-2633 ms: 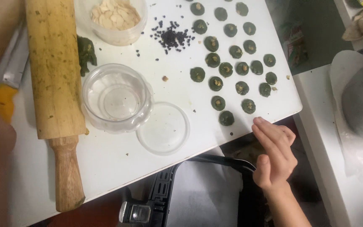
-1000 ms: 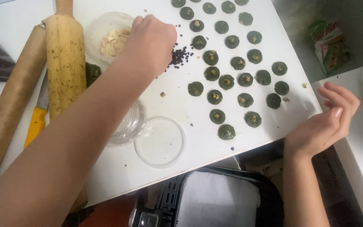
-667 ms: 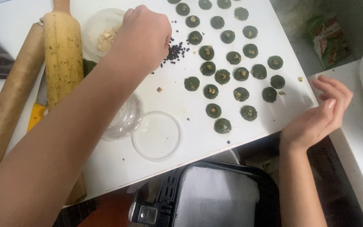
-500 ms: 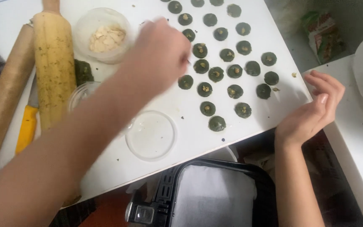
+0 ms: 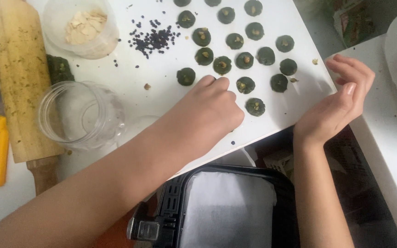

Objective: Decorating small green cookies or confections with sliced almonds and then transferring them to an air fryer basket.

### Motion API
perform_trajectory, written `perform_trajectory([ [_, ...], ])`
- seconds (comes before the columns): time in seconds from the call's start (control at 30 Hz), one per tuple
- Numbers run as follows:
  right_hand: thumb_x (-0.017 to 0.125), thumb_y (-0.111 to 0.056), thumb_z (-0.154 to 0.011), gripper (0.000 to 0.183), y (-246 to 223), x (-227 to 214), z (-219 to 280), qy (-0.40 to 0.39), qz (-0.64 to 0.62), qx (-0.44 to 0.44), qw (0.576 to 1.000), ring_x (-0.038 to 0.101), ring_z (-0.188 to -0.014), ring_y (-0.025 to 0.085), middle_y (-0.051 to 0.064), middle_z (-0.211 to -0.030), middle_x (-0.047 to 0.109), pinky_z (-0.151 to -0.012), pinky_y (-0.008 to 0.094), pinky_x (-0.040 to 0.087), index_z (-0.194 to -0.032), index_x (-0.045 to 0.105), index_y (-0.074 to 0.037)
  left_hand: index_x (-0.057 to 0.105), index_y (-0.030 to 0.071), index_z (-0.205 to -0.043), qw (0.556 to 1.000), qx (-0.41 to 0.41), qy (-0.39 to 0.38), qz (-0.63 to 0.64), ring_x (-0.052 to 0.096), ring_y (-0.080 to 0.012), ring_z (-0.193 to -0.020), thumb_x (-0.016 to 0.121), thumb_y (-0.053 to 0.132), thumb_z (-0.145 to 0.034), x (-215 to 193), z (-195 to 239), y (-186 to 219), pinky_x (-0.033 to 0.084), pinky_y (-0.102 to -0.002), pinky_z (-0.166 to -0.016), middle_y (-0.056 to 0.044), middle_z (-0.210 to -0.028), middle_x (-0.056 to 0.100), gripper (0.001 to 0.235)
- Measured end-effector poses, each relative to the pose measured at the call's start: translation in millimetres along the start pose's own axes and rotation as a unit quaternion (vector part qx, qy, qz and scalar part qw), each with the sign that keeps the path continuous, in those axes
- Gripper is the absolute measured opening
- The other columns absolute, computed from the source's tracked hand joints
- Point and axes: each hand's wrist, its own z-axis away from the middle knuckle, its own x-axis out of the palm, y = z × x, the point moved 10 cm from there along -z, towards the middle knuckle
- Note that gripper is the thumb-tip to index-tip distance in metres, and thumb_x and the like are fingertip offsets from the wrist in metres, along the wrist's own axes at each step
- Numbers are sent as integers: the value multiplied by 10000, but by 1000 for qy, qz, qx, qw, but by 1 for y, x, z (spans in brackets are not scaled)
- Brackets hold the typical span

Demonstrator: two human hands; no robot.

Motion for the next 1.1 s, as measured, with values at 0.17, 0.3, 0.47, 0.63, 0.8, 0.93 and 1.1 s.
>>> perform_trajectory([
  [0.17, 359, -371, -1138, 493, -1, 0, 3, -8, 15, 4, 1000, 541, -1163, 199, 111, -1266, 593, -996, 329, 393, -1164, 682, 1, 690, 77, -585, 1000, 0, 7, -24, 622, -261, -886, 693, -46, -735, 0, -1, 3, 482, -389, -854, -95, -644, 670, 194],
  [0.3, 348, -373, -1152, 502, 13, -3, 6, -26, 31, -27, 999, 554, -1186, 198, 104, -1290, 599, -962, 314, 405, -1176, 689, -5, 681, 68, -592, 999, 4, 28, 17, 622, -269, -876, 694, -22, -752, -2, -1, 5, 482, -405, -859, -97, -634, 664, 184],
  [0.47, 346, -371, -1143, 494, 1, 0, 3, -14, 37, -13, 999, 552, -1180, 201, 104, -1312, 594, -1004, 335, 408, -1146, 672, -1, 664, 74, -596, 999, -1, 29, 16, 613, -278, -862, 662, -43, -750, -4, -1, 4, 487, -409, -845, -98, -622, 639, 193],
  [0.63, 355, -373, -1151, 504, 10, -4, 4, -25, 23, -18, 999, 547, -1183, 199, 110, -1277, 583, -1007, 333, 399, -1141, 672, 19, 657, 76, -611, 998, 9, 55, 37, 609, -276, -852, 661, -33, -766, -5, 2, 7, 489, -416, -846, -92, -635, 634, 190],
  [0.8, 362, -373, -1147, 510, 6, -1, 4, -15, 14, 2, 1000, 551, -1179, 196, 107, -1272, 593, -1003, 330, 402, -1112, 682, 23, 640, 77, -616, 995, 18, 86, 46, 607, -285, -863, 660, -42, -775, -9, 7, 5, 489, -418, -848, -94, -651, 636, 199],
  [0.93, 369, -365, -1131, 487, 5, -1, 2, -14, 4, -8, 1000, 549, -1159, 196, 107, -1270, 587, -998, 336, 410, -1125, 673, 15, 625, 76, -581, 999, 3, 36, 25, 607, -275, -840, 656, -32, -784, -2, 2, 0, 497, -412, -824, -97, -624, 630, 232],
  [1.1, 359, -355, -1143, 487, 9, -1, 4, -35, 1, -27, 999, 550, -1171, 194, 105, -1255, 584, -1016, 335, 413, -1136, 673, 17, 618, 68, -608, 995, 14, 75, 59, 604, -275, -798, 658, -43, -814, -7, 3, 0, 504, -418, -818, -98, -631, 623, 238],
])
